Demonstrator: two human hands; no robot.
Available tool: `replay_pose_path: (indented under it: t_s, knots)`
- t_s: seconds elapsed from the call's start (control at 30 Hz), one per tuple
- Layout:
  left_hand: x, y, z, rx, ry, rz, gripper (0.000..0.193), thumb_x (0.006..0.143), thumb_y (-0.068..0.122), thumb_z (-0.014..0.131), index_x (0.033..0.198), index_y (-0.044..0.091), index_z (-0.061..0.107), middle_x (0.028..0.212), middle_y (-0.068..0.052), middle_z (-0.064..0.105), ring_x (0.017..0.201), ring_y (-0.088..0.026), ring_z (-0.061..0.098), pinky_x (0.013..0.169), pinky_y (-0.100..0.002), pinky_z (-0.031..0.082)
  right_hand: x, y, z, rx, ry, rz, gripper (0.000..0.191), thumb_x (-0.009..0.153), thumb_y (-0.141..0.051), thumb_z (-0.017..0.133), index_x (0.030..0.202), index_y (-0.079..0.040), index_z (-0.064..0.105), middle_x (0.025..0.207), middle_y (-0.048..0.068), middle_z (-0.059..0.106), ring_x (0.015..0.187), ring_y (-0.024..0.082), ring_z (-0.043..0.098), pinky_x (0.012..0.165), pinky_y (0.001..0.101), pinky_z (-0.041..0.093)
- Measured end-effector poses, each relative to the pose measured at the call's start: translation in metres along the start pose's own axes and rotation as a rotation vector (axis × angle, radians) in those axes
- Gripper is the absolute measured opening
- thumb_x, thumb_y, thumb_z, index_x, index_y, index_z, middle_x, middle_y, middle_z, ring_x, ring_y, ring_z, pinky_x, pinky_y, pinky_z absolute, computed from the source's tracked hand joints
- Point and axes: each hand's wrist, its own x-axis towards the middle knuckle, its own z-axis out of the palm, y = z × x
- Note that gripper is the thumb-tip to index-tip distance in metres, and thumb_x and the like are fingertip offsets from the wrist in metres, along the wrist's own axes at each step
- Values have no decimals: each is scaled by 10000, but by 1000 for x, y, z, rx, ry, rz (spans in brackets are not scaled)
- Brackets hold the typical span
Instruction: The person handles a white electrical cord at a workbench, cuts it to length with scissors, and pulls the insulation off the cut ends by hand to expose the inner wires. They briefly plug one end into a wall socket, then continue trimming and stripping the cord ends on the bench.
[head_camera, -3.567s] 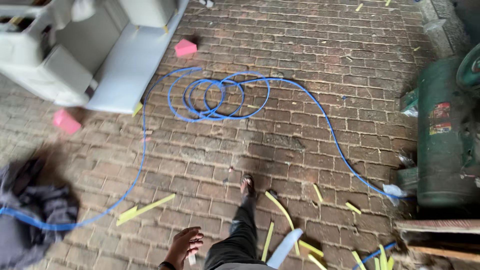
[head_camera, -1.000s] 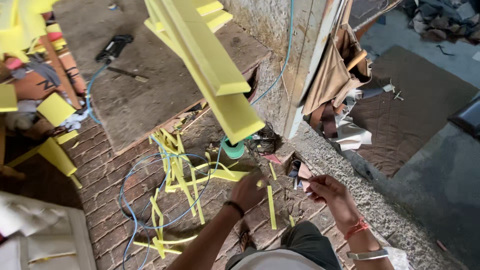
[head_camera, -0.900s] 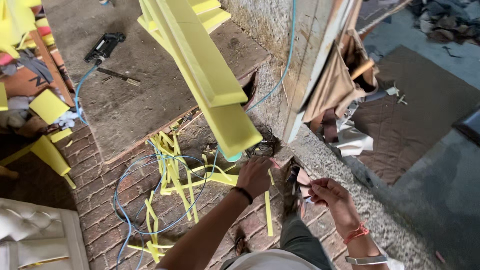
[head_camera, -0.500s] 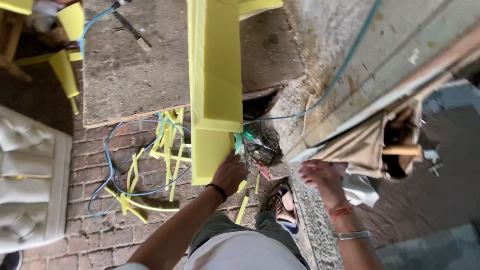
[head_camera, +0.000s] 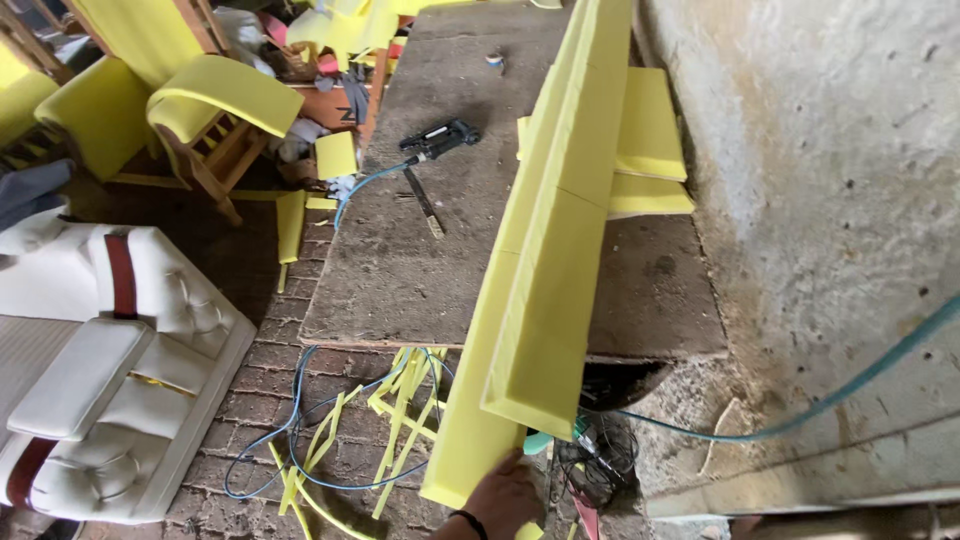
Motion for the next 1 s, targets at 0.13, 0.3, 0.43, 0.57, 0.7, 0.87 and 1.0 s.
replay_pose_path:
  t_s: [0.13,0.3,0.43,0.57,0.7,0.87,1.0]
  knots:
    - [41,21,-4,-518,-200,-58,259,972,246,575,1148,257,764,1115,-130,733,1134,-326,670,1171,-518,321,-36,-25,-14,-23,-6,-53,609,894,-466,757,1242,-5,562,1119,237,611,1046,372,566,899,490,473]
    - [76,82,-25,-657,-349,70,379,898,369,599,1228,231,725,1103,-83,764,1029,-312,707,868,-471,556,-99,96,18,37,-65,-121,737,891,-568,713,1383,-37,578,1248,271,662,1167,437,620,995,513,499]
    - [114,121,-47,-1002,-62,228,367,884,226,653,1239,140,700,1086,-127,761,995,-294,751,884,-414,576,-132,76,48,108,126,-517,926,759,-512,817,1428,36,488,1293,310,624,1197,477,589,992,506,487]
    - [184,167,-63,-994,53,-27,438,947,437,682,1200,82,637,1080,-163,738,996,-359,722,876,-460,565,-181,43,52,395,-64,-558,860,720,-358,829,1450,-80,467,1295,234,627,1182,406,610,996,454,485]
    - [251,184,-66,-670,-217,-74,553,902,585,665,1147,90,703,1051,-181,744,1017,-366,703,885,-467,553,-205,45,46,454,26,-827,748,731,-275,847,1378,-68,534,1348,286,582,1181,453,583,965,474,487]
    - [258,180,-44,-593,-237,-180,401,908,454,570,1095,151,754,1039,-171,745,983,-387,702,844,-499,553,-191,85,30,404,-164,-672,290,927,-302,754,1205,-217,755,1164,79,790,1023,253,778,901,358,612]
    - [235,191,-25,-469,-209,-156,423,989,466,543,1058,99,741,999,-203,737,952,-409,700,829,-514,552,-153,128,-14,491,365,-715,408,856,12,619,1244,-107,661,1431,120,628,1173,331,709,833,354,591]
